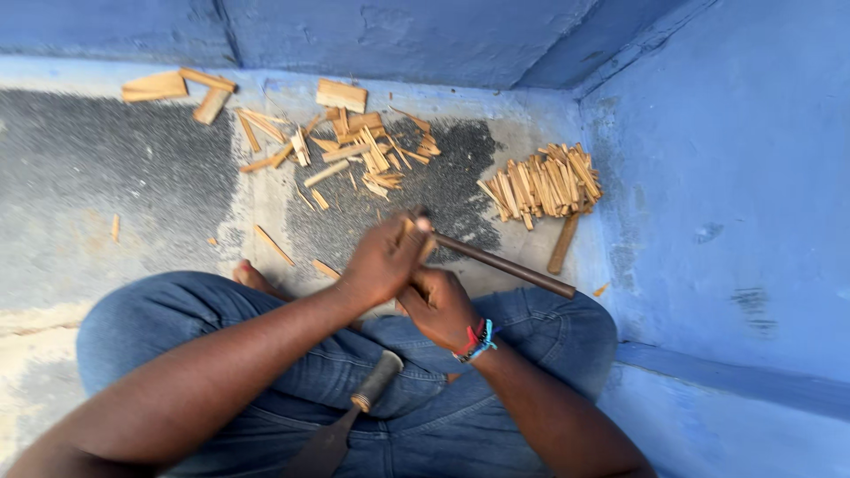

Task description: The person sits on the floor and uses a hammer and a metal wedge to split small pieces of wood. They repeatedly position the wedge on the wood and strike it with the hammer to create smaller fragments, which accumulate on the floor.

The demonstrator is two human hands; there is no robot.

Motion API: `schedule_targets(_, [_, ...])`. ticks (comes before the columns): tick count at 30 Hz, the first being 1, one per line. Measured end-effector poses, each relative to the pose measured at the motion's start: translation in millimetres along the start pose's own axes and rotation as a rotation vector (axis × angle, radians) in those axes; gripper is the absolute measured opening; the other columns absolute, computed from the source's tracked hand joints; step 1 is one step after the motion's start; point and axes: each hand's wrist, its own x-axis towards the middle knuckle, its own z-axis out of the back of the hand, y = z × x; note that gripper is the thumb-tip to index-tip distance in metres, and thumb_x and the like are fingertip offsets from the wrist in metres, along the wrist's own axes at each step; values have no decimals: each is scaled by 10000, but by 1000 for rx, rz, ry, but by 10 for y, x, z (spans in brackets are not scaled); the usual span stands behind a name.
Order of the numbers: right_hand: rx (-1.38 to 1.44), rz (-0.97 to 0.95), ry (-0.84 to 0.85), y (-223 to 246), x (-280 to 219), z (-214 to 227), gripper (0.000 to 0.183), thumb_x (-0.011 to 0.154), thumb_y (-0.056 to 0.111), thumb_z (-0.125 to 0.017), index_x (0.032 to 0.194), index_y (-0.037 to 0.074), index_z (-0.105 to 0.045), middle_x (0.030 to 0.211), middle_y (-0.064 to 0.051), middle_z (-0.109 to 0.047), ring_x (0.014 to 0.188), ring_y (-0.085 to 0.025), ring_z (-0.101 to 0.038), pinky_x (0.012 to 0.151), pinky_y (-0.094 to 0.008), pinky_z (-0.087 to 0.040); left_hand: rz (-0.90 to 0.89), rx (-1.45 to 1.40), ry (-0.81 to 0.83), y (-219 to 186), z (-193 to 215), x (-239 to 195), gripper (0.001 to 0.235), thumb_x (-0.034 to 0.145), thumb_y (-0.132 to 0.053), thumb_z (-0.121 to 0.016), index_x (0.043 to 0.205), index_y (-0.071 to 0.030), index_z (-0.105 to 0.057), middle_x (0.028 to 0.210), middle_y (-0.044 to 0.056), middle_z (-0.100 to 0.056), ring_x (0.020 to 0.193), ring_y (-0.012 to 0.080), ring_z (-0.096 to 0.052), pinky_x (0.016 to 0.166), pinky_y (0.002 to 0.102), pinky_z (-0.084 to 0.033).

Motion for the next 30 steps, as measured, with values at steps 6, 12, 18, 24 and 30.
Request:
schedule_targets(6, [-4,-20,137,10,-49,43,209,1017,173,-627,932,-3,-701,777,-55,-722,703,-79,-677,636,-248,-547,-159,-131,162,138,16,80,588,1159,-483,-343,1127,36,-615,1237,-60,-448,949,217,-616,839,446,-527])
schedule_targets(12, [248,190,538,318,-232,80,253,1095,227,-594,994,5,-661,919,-59,-692,875,-123,-665,804,-289,-541,-348,28,169,355,182,262,646,1097,-559,-387,1017,23,-656,869,205,-714,791,284,-666,771,469,-558])
schedule_targets(18, [360,261,607,446,-320,126,231,1111,197,-562,998,21,-659,950,-59,-682,908,-144,-671,843,-312,-565,204,467,378,345,656,518,712,968,-690,-447,907,-25,-694,884,206,-730,817,291,-719,751,479,-588])
schedule_targets(24, [264,76,253,280,-225,359,208,1038,132,-539,1122,-13,-663,1001,-92,-692,939,-141,-659,815,-303,-545,188,1129,712,434,433,284,522,772,-414,-836,1207,-177,-671,1161,112,-709,1097,315,-689,909,452,-574])
schedule_targets(30, [302,68,233,285,-265,366,211,1031,112,-537,1165,-6,-650,1028,-89,-706,953,-138,-675,791,-291,-546,186,1309,791,1006,287,198,329,868,-205,-746,1196,-189,-737,1246,85,-720,1134,289,-711,886,408,-602])
